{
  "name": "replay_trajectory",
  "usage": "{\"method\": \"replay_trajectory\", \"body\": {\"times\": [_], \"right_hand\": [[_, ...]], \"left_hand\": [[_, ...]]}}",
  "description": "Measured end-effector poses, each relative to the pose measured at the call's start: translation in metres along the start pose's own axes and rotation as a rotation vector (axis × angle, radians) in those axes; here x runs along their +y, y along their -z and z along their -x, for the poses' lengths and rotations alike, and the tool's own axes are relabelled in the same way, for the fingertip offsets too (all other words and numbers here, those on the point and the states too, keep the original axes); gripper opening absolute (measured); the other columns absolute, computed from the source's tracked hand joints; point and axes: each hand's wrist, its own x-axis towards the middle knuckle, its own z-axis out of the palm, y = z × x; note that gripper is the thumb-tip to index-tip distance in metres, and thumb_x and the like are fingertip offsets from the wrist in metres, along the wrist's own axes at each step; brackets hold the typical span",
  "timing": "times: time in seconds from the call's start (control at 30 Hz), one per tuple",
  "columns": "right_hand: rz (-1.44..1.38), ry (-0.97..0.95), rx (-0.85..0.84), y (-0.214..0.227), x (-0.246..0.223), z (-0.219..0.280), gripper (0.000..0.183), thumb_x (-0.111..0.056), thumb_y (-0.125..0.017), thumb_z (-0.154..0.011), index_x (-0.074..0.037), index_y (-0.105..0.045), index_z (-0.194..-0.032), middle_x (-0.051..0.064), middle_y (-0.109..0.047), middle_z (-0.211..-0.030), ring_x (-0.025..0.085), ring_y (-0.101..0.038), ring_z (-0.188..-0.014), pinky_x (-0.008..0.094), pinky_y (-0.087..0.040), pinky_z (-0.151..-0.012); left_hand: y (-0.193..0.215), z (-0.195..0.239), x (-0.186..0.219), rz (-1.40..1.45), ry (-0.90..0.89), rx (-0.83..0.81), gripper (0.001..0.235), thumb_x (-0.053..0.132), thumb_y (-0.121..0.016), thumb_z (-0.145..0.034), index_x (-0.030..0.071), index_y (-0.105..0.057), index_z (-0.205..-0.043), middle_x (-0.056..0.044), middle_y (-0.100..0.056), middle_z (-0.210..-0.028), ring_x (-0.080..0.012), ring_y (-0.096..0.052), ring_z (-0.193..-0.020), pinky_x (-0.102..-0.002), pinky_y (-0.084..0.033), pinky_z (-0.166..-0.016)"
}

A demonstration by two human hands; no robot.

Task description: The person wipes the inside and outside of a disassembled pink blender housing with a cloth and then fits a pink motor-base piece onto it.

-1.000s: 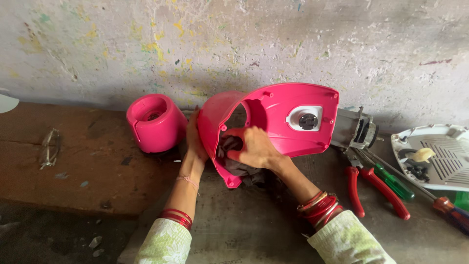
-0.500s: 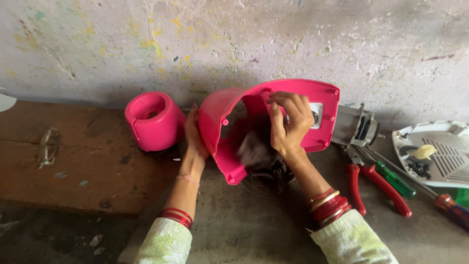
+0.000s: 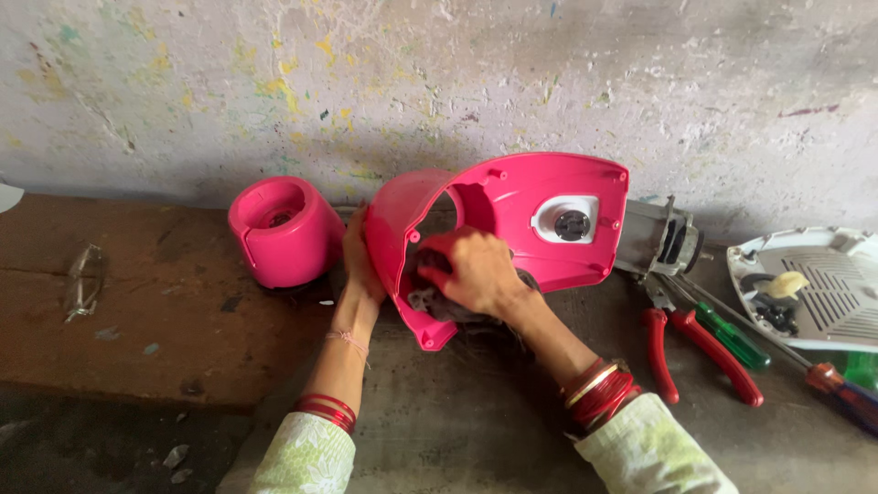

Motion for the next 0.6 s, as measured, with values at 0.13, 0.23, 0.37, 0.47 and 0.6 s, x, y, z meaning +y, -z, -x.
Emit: {"method": "replay_trajectory", "body": {"times": [0.13,0.23,0.37,0.47,0.6], "right_hand": [[-0.377,-0.236,0.205,0.017,0.007,-0.004,0.04,-0.032,-0.076,-0.087,-0.009,-0.063,-0.118,0.016,-0.074,-0.095,0.034,-0.074,-0.085,0.041,-0.058,-0.076],[-0.432,-0.273,0.464,0.027,-0.001,-0.006,0.05,-0.029,-0.089,-0.076,-0.005,-0.054,-0.102,0.012,-0.07,-0.094,0.03,-0.07,-0.081,0.038,-0.056,-0.074],[-0.162,-0.075,0.609,0.03,-0.022,-0.006,0.038,-0.022,-0.092,-0.075,-0.007,-0.062,-0.096,0.014,-0.059,-0.106,0.032,-0.06,-0.093,0.04,-0.052,-0.078],[0.076,0.053,0.671,0.029,-0.027,-0.003,0.023,-0.018,-0.089,-0.076,-0.01,-0.073,-0.09,0.012,-0.063,-0.11,0.033,-0.058,-0.097,0.042,-0.05,-0.077],[-0.176,-0.287,0.438,0.017,-0.017,-0.002,0.018,-0.022,-0.085,-0.086,-0.012,-0.077,-0.098,0.006,-0.066,-0.101,0.028,-0.064,-0.086,0.041,-0.053,-0.077]], "left_hand": [[-0.007,0.0,0.002,-0.011,-0.011,-0.014,0.048,0.042,-0.045,-0.104,0.004,-0.067,-0.124,-0.011,-0.073,-0.12,-0.0249,-0.069,-0.11,-0.041,-0.053,-0.101],[-0.01,0.001,0.001,-0.002,0.004,0.013,0.049,0.043,-0.045,-0.104,0.004,-0.066,-0.125,-0.012,-0.072,-0.122,-0.0255,-0.069,-0.11,-0.041,-0.053,-0.102],[-0.007,-0.003,0.003,-0.006,0.018,0.084,0.047,0.042,-0.046,-0.105,0.006,-0.065,-0.127,-0.01,-0.072,-0.125,-0.0235,-0.068,-0.112,-0.039,-0.053,-0.102],[0.0,-0.005,0.004,-0.042,-0.031,0.068,0.043,0.037,-0.049,-0.107,0.005,-0.065,-0.13,-0.01,-0.071,-0.126,-0.0223,-0.067,-0.114,-0.038,-0.052,-0.102],[0.004,-0.007,0.002,-0.007,0.008,0.105,0.045,0.041,-0.047,-0.107,0.006,-0.065,-0.128,-0.008,-0.071,-0.124,-0.0217,-0.067,-0.111,-0.038,-0.053,-0.099]]}}
